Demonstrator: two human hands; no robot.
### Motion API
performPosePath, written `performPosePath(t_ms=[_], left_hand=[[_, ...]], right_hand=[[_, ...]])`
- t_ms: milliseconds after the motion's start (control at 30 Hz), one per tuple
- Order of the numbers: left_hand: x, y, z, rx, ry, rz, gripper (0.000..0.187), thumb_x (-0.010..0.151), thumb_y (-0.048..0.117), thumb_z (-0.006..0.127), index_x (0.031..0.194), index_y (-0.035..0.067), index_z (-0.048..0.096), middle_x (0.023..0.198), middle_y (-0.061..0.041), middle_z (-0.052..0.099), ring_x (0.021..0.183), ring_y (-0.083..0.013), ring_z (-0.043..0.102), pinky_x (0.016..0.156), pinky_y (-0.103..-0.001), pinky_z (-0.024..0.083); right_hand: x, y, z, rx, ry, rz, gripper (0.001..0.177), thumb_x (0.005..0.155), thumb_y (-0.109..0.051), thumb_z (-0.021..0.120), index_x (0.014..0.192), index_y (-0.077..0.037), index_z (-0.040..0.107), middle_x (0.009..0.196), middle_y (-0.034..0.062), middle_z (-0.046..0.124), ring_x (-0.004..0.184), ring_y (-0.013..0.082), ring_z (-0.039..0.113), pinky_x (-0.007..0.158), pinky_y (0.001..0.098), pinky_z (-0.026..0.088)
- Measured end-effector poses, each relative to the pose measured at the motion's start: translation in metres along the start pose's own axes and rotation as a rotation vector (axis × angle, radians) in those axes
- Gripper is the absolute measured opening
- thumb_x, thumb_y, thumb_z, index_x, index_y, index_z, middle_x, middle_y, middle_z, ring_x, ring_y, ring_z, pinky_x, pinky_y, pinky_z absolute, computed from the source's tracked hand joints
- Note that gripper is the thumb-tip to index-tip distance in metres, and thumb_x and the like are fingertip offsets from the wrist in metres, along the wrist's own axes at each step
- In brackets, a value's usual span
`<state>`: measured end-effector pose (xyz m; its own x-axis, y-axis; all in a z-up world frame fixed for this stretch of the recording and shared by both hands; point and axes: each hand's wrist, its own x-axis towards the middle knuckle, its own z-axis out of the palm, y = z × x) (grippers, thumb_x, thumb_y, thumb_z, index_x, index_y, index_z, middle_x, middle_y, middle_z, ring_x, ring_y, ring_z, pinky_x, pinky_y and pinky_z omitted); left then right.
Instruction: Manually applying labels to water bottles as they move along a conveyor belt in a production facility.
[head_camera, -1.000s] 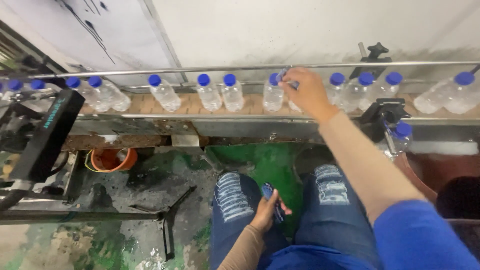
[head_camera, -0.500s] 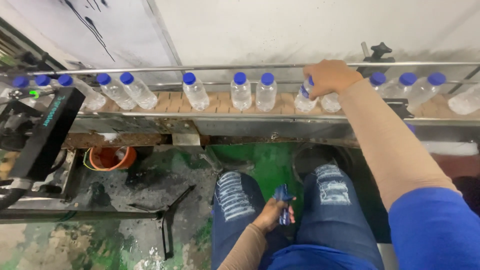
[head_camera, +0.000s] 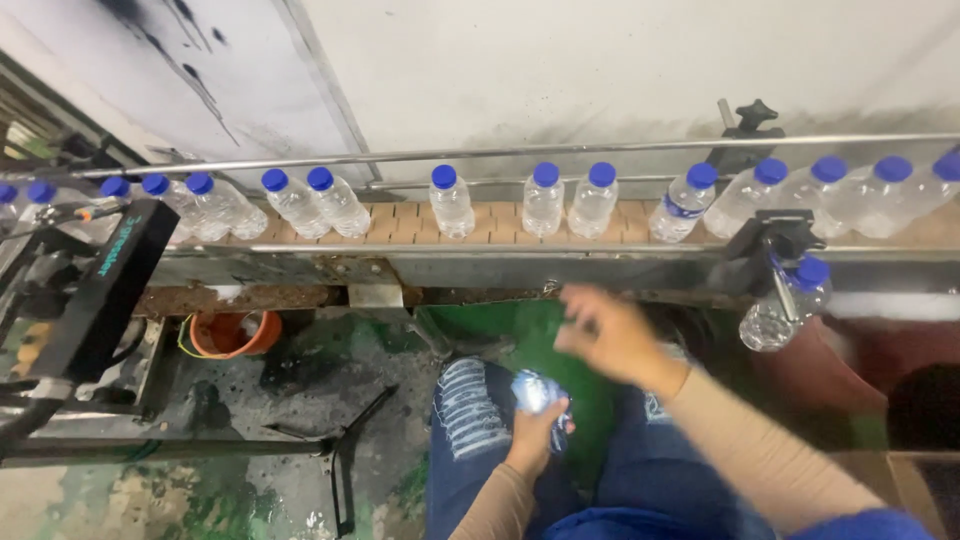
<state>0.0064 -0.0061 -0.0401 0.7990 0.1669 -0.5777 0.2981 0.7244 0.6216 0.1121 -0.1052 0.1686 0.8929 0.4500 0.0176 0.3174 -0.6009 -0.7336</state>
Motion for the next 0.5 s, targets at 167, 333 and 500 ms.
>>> performPosePath(t_ms=[167, 333, 500], left_hand=[[-0.012, 0.018, 0.002, -0.098, 0.022, 0.066, 0.023, 0.076, 0.007, 0.068, 0.097, 0.001, 0.059, 0.084, -0.013, 0.063, 0.073, -0.0230, 0.061, 0.062, -0.033, 0.052], [-0.018, 0.024, 0.009, -0.250, 0.084, 0.073, 0.014, 0.084, 0.008, 0.061, 0.094, 0.000, 0.057, 0.081, -0.015, 0.063, 0.072, -0.0236, 0.062, 0.065, -0.033, 0.052], [-0.002, 0.003, -0.007, -0.115, -0.145, 0.081, 0.035, 0.085, 0.032, 0.057, 0.103, 0.002, 0.054, 0.063, -0.011, 0.052, 0.051, -0.0152, 0.047, 0.051, -0.024, 0.035]], right_hand=[[-0.045, 0.065, 0.083, 0.281, -0.263, 0.404, 0.043, 0.066, -0.024, 0.078, 0.103, -0.010, 0.059, 0.107, 0.0053, 0.064, 0.090, 0.0158, 0.065, 0.083, 0.0265, 0.050], [-0.045, 0.061, 0.088, 0.806, -0.103, 0.329, 0.007, 0.066, 0.003, 0.075, 0.065, 0.008, 0.070, 0.085, 0.0177, 0.068, 0.052, 0.0216, 0.064, 0.054, 0.0301, 0.061], [0.010, 0.026, 0.057, 1.136, 0.074, 0.376, 0.007, 0.078, -0.010, 0.066, 0.079, -0.004, 0.063, 0.074, 0.0089, 0.066, 0.063, 0.0171, 0.062, 0.053, 0.0256, 0.049]])
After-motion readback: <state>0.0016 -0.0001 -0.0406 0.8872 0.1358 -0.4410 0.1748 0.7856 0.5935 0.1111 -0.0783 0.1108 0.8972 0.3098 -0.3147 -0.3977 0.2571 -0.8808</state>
